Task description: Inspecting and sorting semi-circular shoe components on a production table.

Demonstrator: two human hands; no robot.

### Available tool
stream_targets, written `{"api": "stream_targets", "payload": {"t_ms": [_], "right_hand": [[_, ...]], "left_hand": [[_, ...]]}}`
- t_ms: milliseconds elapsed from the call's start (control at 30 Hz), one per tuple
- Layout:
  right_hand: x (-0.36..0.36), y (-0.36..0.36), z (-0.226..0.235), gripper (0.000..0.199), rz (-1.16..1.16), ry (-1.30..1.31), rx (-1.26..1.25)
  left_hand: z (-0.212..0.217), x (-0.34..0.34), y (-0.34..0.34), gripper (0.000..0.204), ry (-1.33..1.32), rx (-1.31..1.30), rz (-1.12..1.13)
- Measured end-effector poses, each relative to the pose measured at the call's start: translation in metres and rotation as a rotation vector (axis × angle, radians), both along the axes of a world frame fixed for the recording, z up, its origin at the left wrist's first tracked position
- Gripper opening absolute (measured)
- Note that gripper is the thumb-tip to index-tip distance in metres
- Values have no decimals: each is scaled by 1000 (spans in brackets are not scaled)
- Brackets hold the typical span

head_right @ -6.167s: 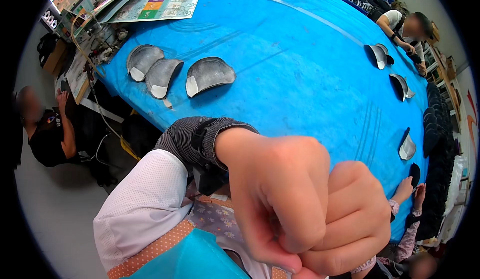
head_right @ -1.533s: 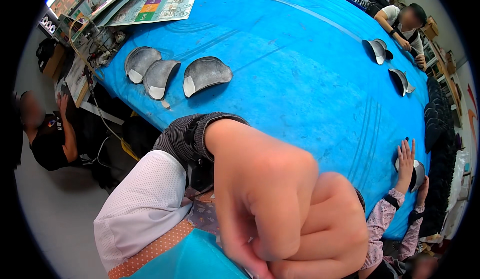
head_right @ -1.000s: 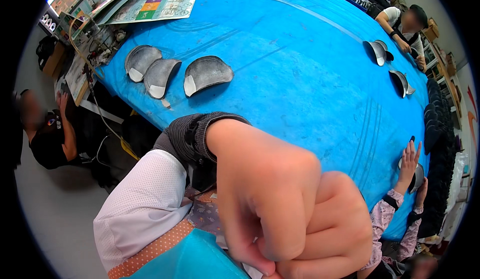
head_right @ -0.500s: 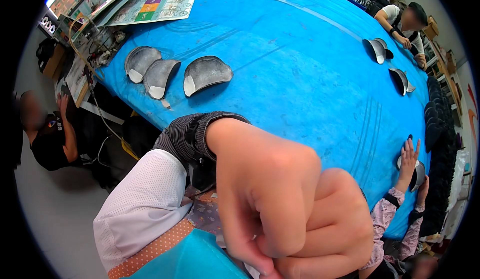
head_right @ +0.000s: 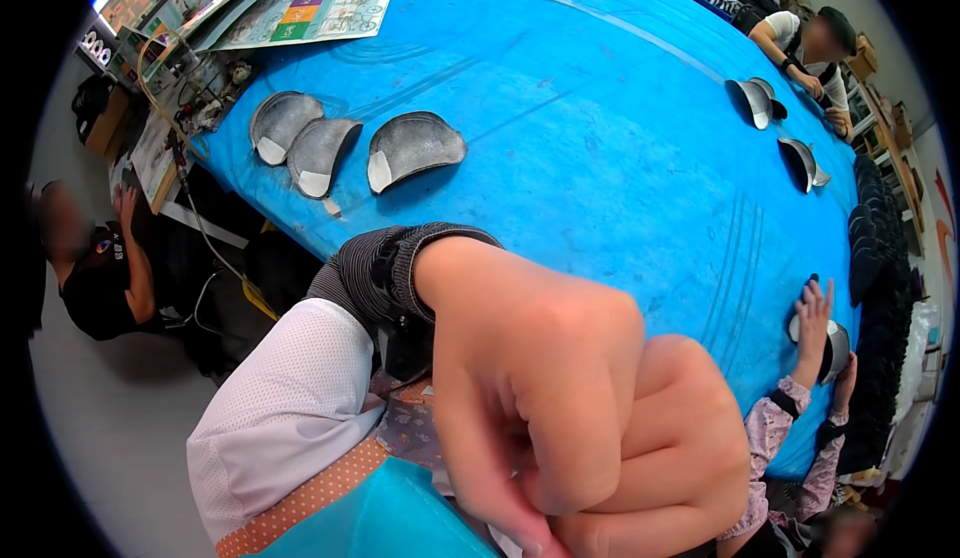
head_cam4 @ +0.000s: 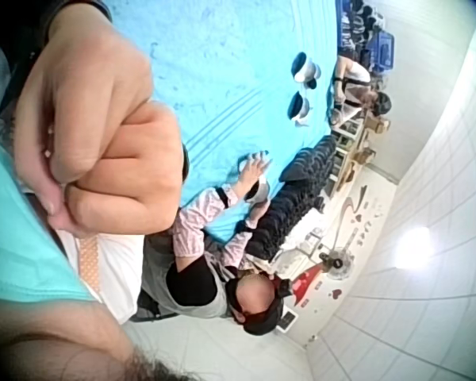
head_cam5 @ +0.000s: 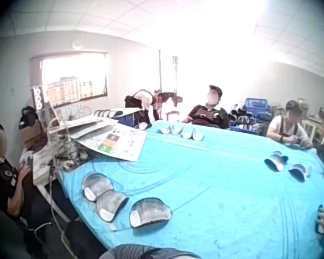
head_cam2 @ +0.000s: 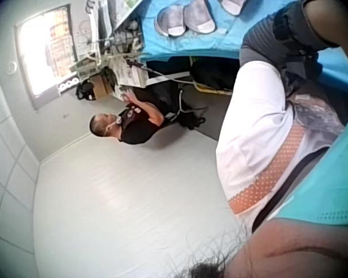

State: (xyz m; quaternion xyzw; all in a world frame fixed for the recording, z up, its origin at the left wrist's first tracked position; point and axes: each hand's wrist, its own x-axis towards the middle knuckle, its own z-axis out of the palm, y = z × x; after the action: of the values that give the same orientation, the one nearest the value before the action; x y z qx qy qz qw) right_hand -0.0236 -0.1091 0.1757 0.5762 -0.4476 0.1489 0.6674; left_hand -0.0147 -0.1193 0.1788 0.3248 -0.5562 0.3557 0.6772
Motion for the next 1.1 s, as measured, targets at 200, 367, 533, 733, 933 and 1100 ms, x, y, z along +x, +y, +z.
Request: {"api": "stream_targets", "payload": {"t_ms": [200, 367, 533, 733, 933, 1100], "right_hand": [[-1, -6, -5, 45, 12, 5, -81], [6, -6, 3, 45, -211, 44, -144], [-5, -12, 1, 43, -346, 318, -422], [-6, 0, -13, 45, 53, 40, 97], [-4, 1, -6, 45, -138, 113, 21], [-5, -1, 5, 41, -163, 200, -53]], "left_hand": [[-2, 6, 5, 34, -106, 94, 103], [-2, -7, 3, 33, -13, 24, 95], [-7, -7, 0, 32, 68, 34, 124], [-1, -5, 1, 32, -16, 4, 66], [9, -17, -6, 32, 226, 63, 106], [-3, 1, 3, 33, -68, 130, 155]]}}
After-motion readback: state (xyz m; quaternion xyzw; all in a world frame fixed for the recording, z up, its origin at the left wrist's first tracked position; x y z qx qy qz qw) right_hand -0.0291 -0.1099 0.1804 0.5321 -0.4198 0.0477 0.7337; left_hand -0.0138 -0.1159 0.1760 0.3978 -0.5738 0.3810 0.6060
